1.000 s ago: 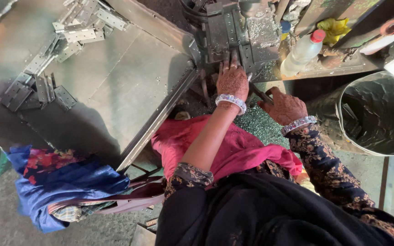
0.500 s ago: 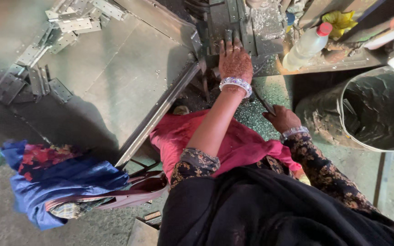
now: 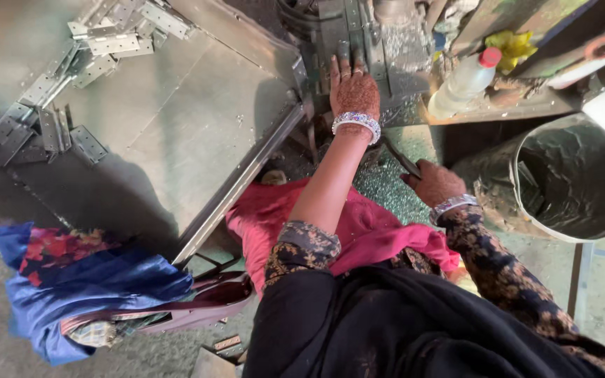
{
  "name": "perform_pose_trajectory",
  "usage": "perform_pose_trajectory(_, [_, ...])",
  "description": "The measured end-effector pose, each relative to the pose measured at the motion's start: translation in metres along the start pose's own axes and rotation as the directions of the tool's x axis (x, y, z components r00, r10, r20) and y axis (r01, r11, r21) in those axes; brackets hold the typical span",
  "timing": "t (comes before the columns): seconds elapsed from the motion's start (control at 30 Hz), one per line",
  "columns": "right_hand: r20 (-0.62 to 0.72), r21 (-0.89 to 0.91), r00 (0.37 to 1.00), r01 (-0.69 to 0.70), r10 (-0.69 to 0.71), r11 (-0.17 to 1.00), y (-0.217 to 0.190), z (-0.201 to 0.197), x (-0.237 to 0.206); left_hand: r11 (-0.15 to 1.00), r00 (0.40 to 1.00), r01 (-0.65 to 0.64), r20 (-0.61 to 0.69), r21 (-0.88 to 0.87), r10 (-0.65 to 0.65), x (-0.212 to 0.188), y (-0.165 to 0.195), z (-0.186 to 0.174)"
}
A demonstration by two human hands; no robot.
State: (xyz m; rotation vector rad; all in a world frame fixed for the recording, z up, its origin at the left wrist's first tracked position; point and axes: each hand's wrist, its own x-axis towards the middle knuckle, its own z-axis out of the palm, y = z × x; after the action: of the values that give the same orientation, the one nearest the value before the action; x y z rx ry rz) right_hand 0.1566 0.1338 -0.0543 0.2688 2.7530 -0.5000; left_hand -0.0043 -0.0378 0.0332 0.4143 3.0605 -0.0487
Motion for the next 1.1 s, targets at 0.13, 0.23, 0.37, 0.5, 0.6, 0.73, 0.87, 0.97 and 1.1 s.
perform_pose_trajectory(0.13, [0.051, 0.025, 0.998, -0.046, 0.044, 0.999, 0.001, -0.005, 0.000, 0.997, 0.997, 0.061, 0.044, -0.045, -0.059, 0.015, -0.001, 0.004])
perform_pose_trajectory(0.23, [-0.021, 0.013, 1.000, -0.018, 0.018, 1.000, -0.006, 0.009, -0.011, 0.993, 0.983, 0.059, -0.166, -0.106, -0.077, 0.015, -0.003, 0.014])
perform_pose_trajectory(0.37, [0.027, -0.011, 1.000, 0.002, -0.002, 1.000, -0.002, 0.006, 0.000, 0.997, 0.997, 0.020, -0.076, -0.076, -0.025, 0.016, -0.006, 0.012])
perform_pose_trajectory(0.5, [0.045, -0.014, 0.999, -0.011, 0.011, 1.000, 0.016, -0.001, 0.023, 0.996, 0.998, 0.056, 0.035, -0.071, -0.054, 0.027, -0.006, 0.002])
perform_pose_trajectory(0.6, [0.042, 0.019, 0.999, 0.010, -0.010, 1.000, 0.015, 0.019, 0.014, 0.995, 0.996, 0.069, -0.057, -0.069, -0.073, 0.036, -0.008, 0.002])
perform_pose_trajectory(0.73, [0.007, 0.040, 1.000, 0.016, -0.016, 0.999, 0.002, 0.022, -0.010, 0.995, 0.997, 0.066, -0.042, -0.078, -0.069, 0.041, -0.007, 0.008])
perform_pose_trajectory(0.87, [-0.331, 0.122, 0.931, 0.202, -0.152, 0.972, -0.020, -0.037, -0.016, 0.996, 0.996, -0.018, -0.088, -0.082, 0.011, 0.014, -0.009, 0.012])
perform_pose_trajectory(0.97, [-0.518, 0.141, 0.836, 0.291, -0.180, 0.946, -0.043, -0.073, -0.022, 0.987, 0.970, -0.148, -0.205, -0.066, 0.131, -0.038, -0.018, 0.029])
perform_pose_trajectory(1.1, [-0.419, 0.176, 0.904, 0.172, -0.084, 0.969, -0.063, -0.086, -0.033, 0.932, 0.897, -0.334, -0.351, -0.139, 0.269, -0.065, -0.035, 0.048])
